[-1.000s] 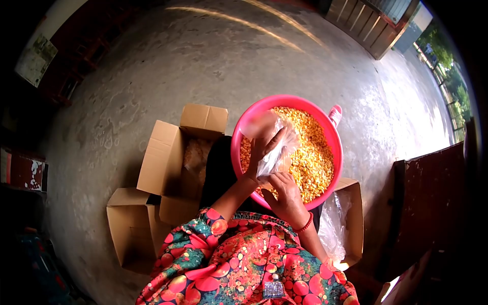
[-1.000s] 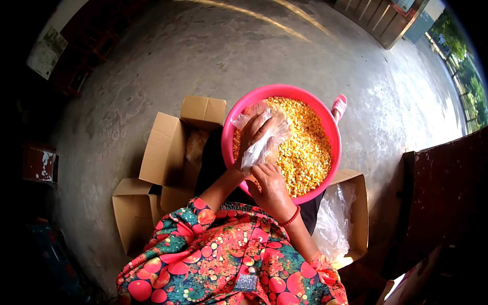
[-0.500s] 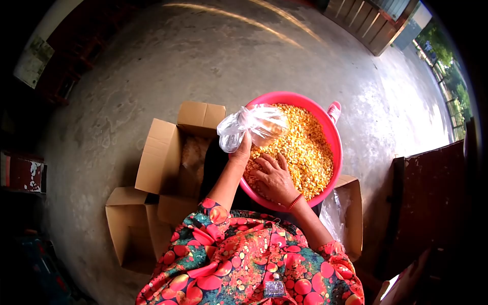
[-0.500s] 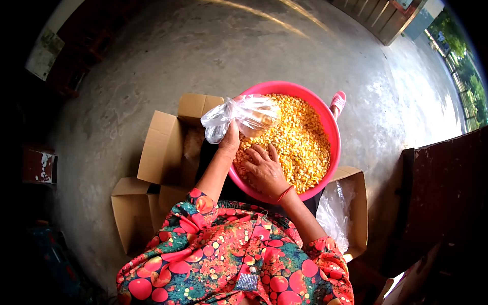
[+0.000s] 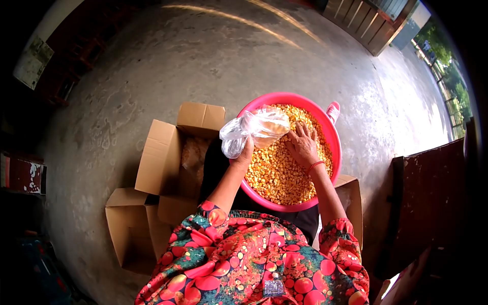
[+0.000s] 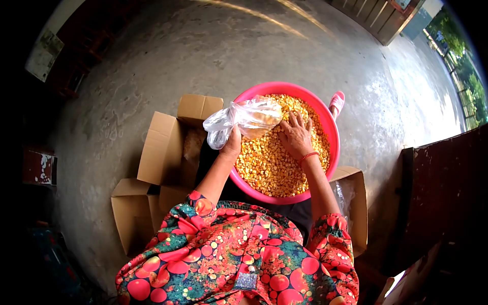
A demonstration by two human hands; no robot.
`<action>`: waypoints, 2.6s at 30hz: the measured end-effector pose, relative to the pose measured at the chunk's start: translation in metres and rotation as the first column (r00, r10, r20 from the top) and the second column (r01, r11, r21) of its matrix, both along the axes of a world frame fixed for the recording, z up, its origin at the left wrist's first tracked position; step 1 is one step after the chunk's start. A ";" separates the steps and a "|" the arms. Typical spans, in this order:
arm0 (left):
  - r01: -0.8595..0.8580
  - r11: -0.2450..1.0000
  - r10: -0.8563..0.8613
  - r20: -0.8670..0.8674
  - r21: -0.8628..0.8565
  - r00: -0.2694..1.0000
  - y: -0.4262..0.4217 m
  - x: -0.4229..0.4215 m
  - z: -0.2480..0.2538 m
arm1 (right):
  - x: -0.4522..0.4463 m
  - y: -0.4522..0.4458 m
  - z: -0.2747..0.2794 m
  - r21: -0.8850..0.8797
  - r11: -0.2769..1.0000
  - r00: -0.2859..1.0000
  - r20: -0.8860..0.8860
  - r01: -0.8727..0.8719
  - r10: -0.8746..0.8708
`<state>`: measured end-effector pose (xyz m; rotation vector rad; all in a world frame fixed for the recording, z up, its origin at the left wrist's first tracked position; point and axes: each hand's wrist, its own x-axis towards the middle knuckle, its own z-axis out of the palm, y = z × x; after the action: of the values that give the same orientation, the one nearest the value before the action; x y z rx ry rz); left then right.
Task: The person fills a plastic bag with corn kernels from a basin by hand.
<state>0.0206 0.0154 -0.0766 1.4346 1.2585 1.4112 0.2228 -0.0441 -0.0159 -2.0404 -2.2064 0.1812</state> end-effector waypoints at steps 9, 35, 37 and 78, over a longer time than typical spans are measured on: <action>0.164 0.983 -0.127 -0.340 0.082 0.932 -0.029 -0.004 0.032 | 0.014 0.011 -0.007 -0.071 0.985 0.984 -0.069 0.157 -0.162; 0.278 0.955 -0.228 -0.346 0.100 0.910 -0.033 0.009 0.033 | -0.015 -0.045 0.002 -0.003 1.000 0.997 -0.070 -0.030 0.030; 0.276 0.953 -0.223 -0.330 0.124 0.917 -0.033 0.010 0.021 | -0.010 -0.037 0.005 -0.031 0.999 0.999 -0.021 0.041 -0.041; 0.222 0.868 -0.240 -0.015 0.445 0.971 0.029 0.026 0.105 | -0.058 0.007 -0.012 0.054 0.995 0.979 -0.183 -0.083 0.092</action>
<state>0.0462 0.0441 0.0281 1.7802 0.7259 1.6141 0.1643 -0.0367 -0.0276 -1.8227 -2.1658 0.3130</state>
